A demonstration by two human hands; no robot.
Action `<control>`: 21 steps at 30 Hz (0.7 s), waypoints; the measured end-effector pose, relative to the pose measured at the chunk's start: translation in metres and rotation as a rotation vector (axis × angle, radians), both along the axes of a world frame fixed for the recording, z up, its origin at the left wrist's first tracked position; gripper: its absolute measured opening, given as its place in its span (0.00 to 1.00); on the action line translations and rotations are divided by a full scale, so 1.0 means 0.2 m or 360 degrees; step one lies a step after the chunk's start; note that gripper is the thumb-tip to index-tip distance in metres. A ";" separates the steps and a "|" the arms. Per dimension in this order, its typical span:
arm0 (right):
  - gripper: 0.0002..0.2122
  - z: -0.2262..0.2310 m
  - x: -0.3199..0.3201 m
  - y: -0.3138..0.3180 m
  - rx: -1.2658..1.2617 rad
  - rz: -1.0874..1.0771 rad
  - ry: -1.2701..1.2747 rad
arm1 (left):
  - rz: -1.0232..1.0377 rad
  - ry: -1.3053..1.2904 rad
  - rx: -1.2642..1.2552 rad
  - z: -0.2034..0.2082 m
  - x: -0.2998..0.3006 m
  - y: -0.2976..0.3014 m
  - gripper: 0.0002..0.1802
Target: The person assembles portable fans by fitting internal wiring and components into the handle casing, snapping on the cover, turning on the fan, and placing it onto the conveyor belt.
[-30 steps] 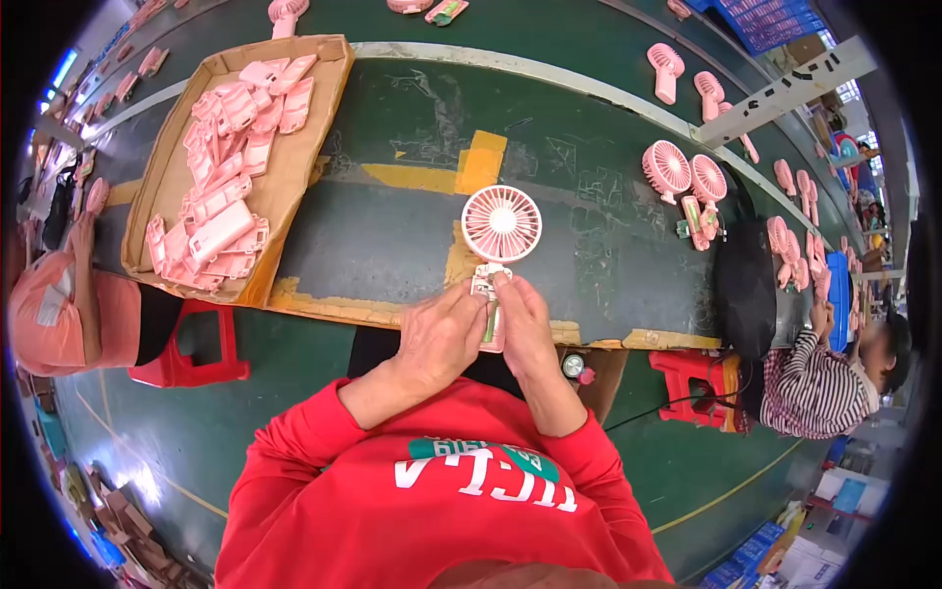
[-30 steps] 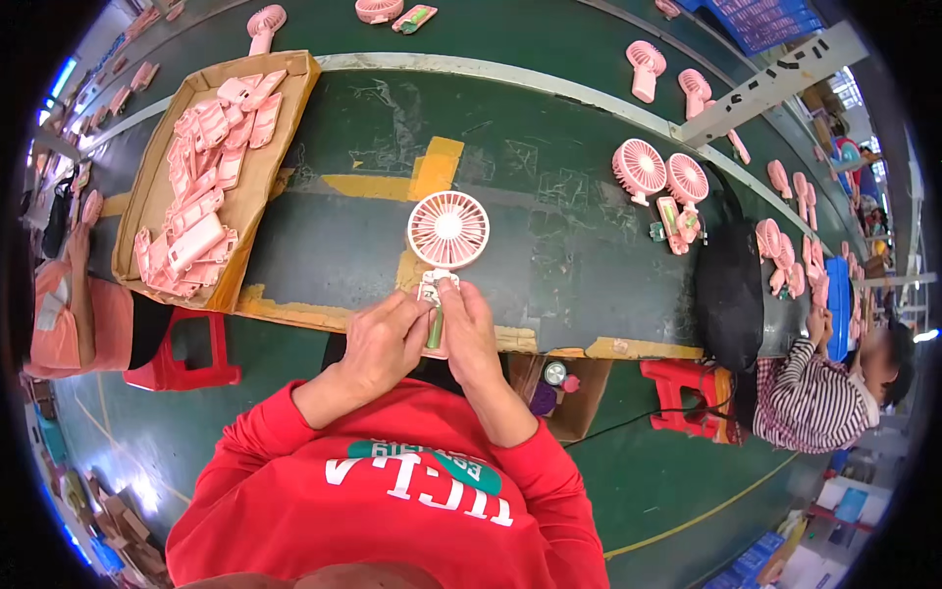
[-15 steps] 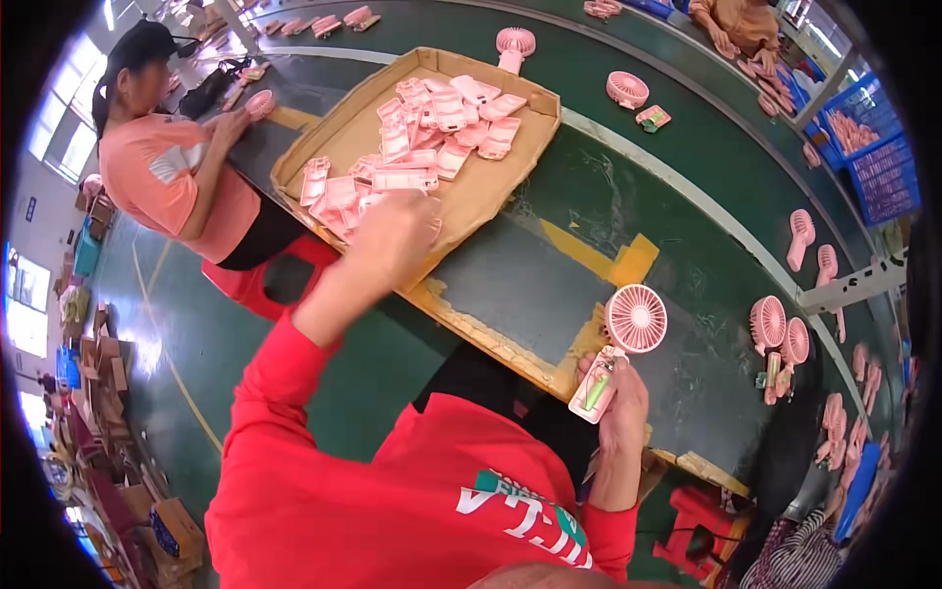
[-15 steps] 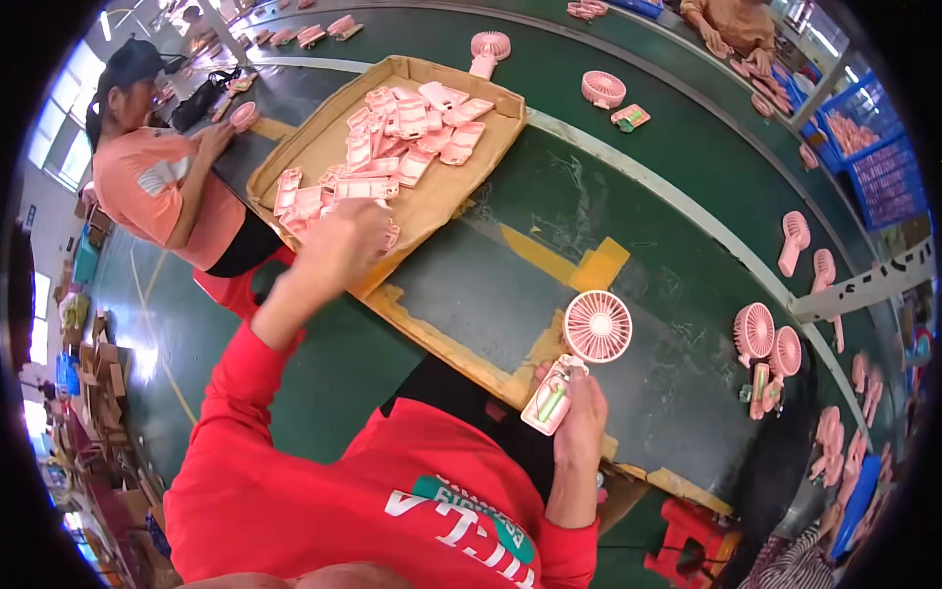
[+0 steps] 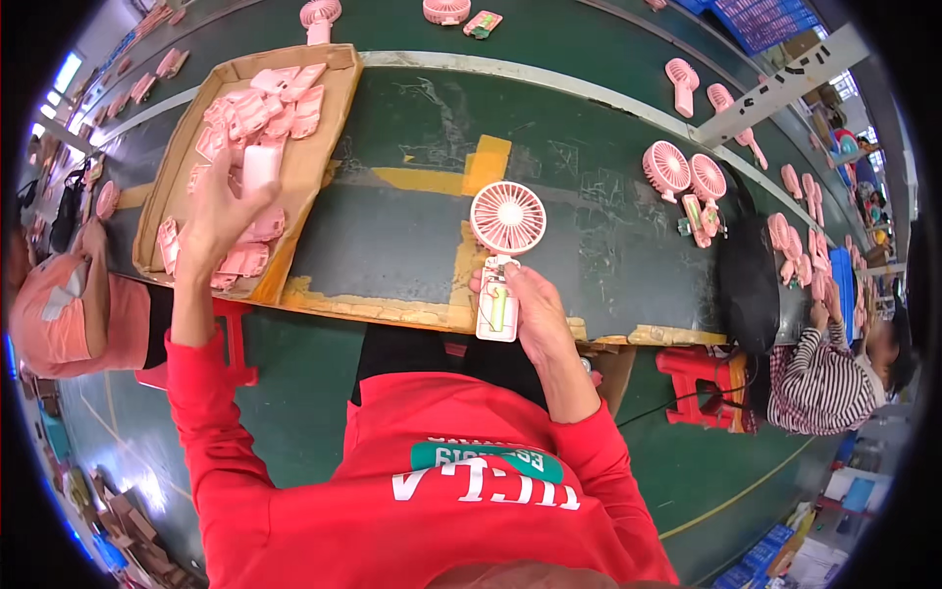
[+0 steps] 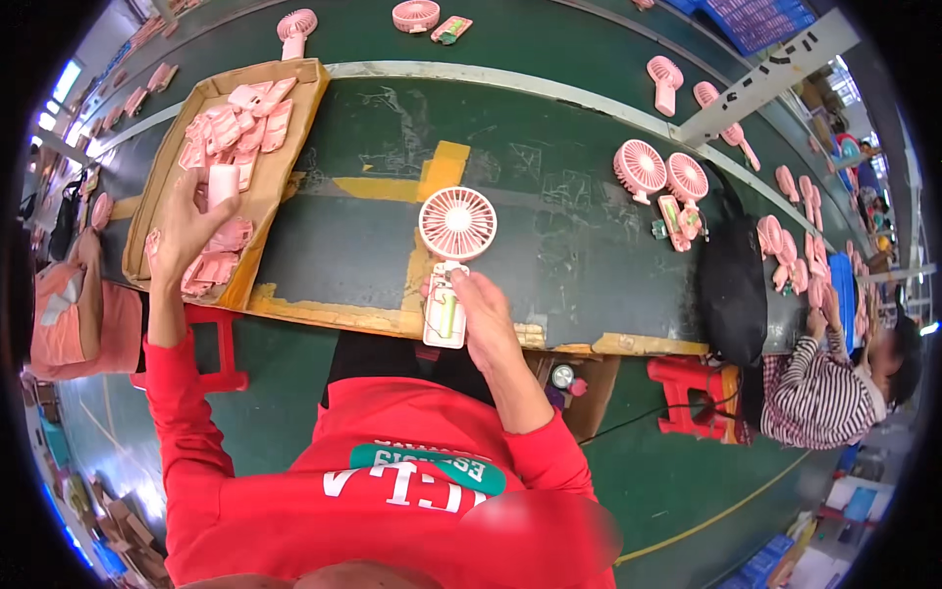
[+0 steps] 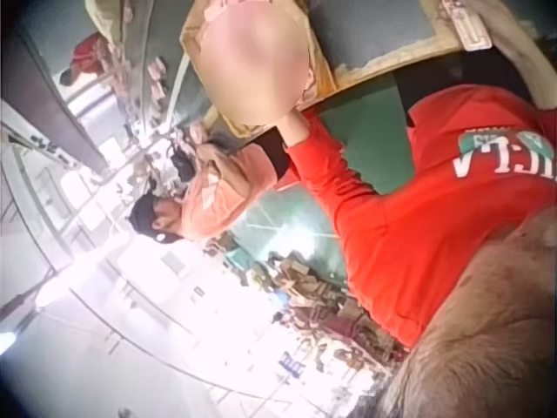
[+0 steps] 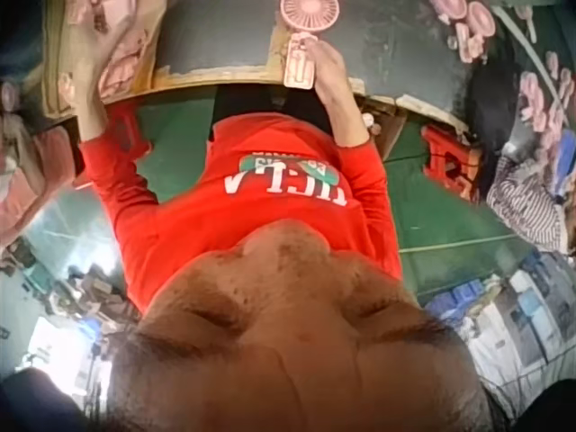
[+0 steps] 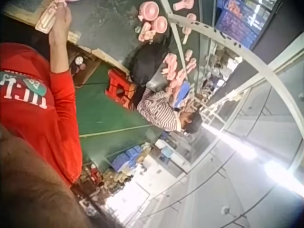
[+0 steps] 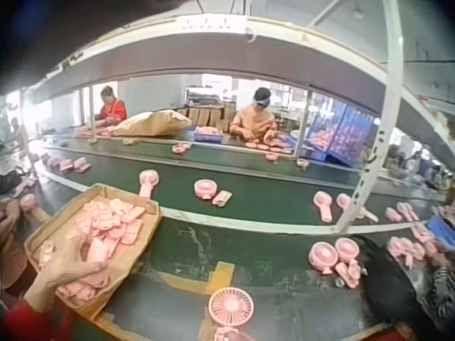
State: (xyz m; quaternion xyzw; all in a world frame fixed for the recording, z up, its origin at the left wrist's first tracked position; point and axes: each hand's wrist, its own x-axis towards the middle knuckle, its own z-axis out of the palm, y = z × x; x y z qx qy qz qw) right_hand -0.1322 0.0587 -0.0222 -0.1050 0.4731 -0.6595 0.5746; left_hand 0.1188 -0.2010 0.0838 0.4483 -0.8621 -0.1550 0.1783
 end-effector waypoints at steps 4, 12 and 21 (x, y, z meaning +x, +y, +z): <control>0.15 0.01 0.00 0.02 0.0009 -0.0011 -0.0020 | -0.0066 0.0993 0.1077 -0.18 -0.24 0.32 0.17; 0.14 -0.01 0.04 0.01 -0.0041 -0.0096 -0.0059 | 0.0073 0.0827 0.1411 -0.40 -0.33 0.64 0.22; 0.14 -0.02 0.04 0.01 -0.0067 -0.0098 -0.0083 | -0.0657 -0.0254 0.0201 -0.28 -0.33 0.63 0.28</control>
